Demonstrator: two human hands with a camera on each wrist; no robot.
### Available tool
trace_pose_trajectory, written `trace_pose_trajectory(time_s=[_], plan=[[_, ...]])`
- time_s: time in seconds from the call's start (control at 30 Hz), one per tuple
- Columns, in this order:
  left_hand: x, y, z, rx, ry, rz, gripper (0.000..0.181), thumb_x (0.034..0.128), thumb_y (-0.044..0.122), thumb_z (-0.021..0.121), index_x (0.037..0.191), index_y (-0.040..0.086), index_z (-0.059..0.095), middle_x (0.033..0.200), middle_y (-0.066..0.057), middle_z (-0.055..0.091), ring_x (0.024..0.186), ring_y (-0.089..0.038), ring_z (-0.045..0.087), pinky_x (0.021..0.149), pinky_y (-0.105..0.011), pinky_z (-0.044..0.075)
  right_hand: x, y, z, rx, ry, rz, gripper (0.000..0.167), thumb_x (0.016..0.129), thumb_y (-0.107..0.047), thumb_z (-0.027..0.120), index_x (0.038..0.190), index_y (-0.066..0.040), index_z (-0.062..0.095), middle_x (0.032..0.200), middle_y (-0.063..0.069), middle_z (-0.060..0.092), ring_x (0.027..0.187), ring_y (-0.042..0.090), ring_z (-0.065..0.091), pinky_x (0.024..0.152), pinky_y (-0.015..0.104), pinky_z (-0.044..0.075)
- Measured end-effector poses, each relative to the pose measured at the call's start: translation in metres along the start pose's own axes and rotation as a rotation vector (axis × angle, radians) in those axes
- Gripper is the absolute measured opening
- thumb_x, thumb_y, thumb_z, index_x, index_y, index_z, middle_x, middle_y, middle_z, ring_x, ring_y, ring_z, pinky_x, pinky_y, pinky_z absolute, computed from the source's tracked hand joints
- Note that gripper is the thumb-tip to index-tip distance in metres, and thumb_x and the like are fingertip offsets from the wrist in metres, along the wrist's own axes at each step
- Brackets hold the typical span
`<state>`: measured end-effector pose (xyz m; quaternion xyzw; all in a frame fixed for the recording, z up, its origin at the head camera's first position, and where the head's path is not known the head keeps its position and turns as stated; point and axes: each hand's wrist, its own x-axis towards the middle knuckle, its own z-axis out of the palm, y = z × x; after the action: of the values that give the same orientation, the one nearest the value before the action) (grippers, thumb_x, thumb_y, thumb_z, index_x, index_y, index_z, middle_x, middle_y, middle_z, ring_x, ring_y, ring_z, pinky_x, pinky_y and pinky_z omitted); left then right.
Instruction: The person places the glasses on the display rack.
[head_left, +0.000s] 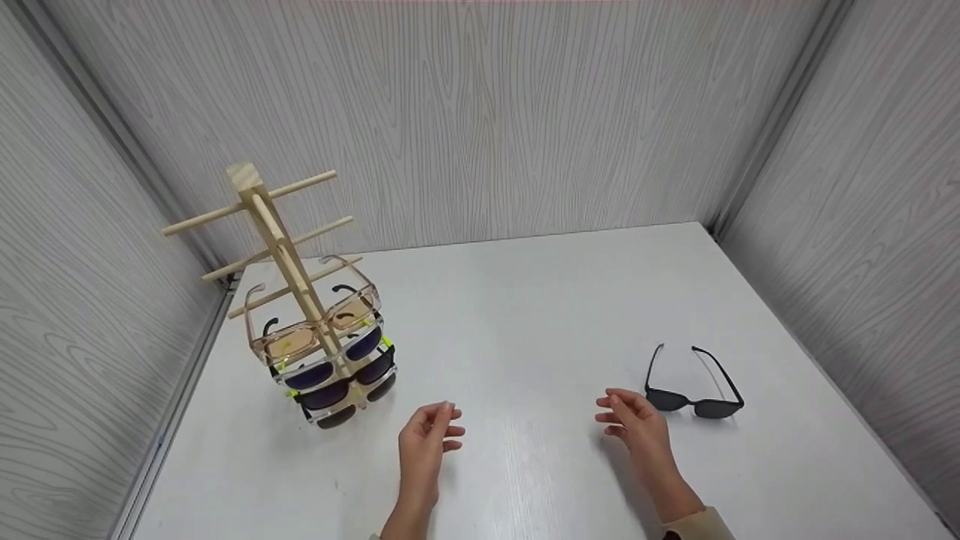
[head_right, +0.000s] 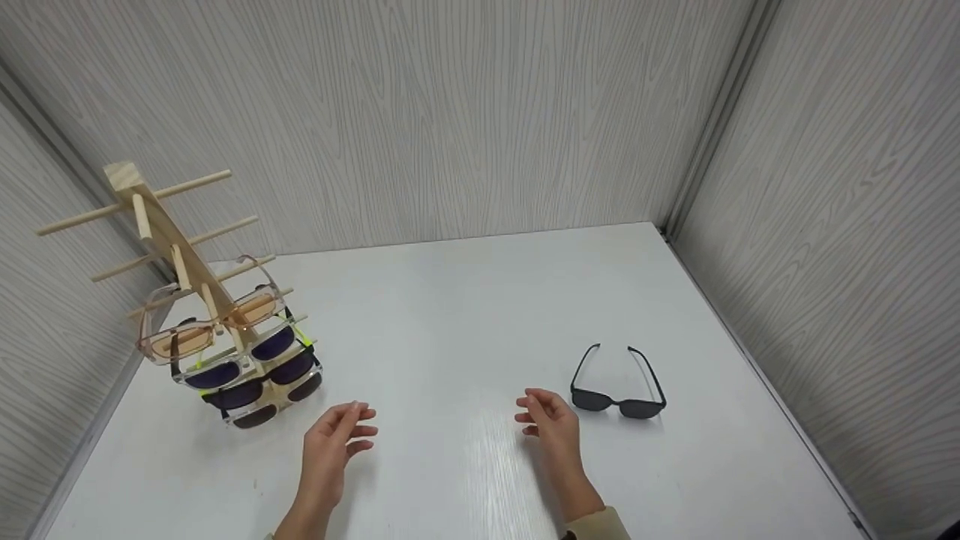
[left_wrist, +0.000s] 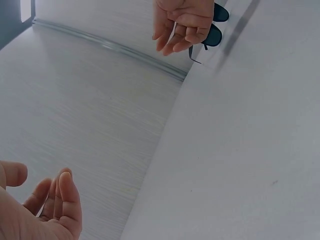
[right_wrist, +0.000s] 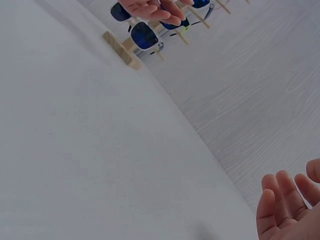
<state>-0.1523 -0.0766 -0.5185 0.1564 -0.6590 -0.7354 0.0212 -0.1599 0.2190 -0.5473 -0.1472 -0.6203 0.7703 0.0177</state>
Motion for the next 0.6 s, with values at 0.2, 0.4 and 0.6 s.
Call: trace_pose_trajectory(time_s=[0.2, 0.4, 0.6], plan=[[0.002, -0.001, 0.012, -0.004, -0.035, 0.037, 0.028, 0.093, 0.026, 0.059, 0.103, 0.001, 0.06, 0.095, -0.012, 0.065, 0.076, -0.023, 0.064, 0.063, -0.031, 0.055, -0.002, 0.0, -0.01, -0.011, 0.036, 0.013, 0.038, 0.093, -0.018, 0.059, 0.121, 0.004, 0.05, 0.099, 0.009, 0.066, 0.084, 0.022, 0.064, 0.069, 0.03, 0.052], [0.001, -0.003, 0.024, -0.034, -0.088, 0.05, 0.03, 0.0926, 0.028, 0.059, 0.104, -0.001, 0.059, 0.097, -0.014, 0.064, 0.079, -0.025, 0.064, 0.065, -0.031, 0.055, -0.005, 0.002, -0.022, -0.022, 0.069, 0.053, 0.038, 0.094, -0.019, 0.057, 0.124, 0.002, 0.048, 0.1, 0.007, 0.066, 0.086, 0.021, 0.064, 0.073, 0.032, 0.052], [0.0, -0.005, 0.038, -0.059, -0.143, 0.039, 0.028, 0.094, 0.024, 0.057, 0.105, -0.001, 0.059, 0.095, -0.011, 0.065, 0.078, -0.024, 0.064, 0.066, -0.034, 0.055, -0.008, 0.003, -0.033, -0.009, 0.101, 0.051, 0.042, 0.093, -0.022, 0.059, 0.126, 0.002, 0.048, 0.098, 0.003, 0.066, 0.085, 0.019, 0.064, 0.075, 0.031, 0.052]])
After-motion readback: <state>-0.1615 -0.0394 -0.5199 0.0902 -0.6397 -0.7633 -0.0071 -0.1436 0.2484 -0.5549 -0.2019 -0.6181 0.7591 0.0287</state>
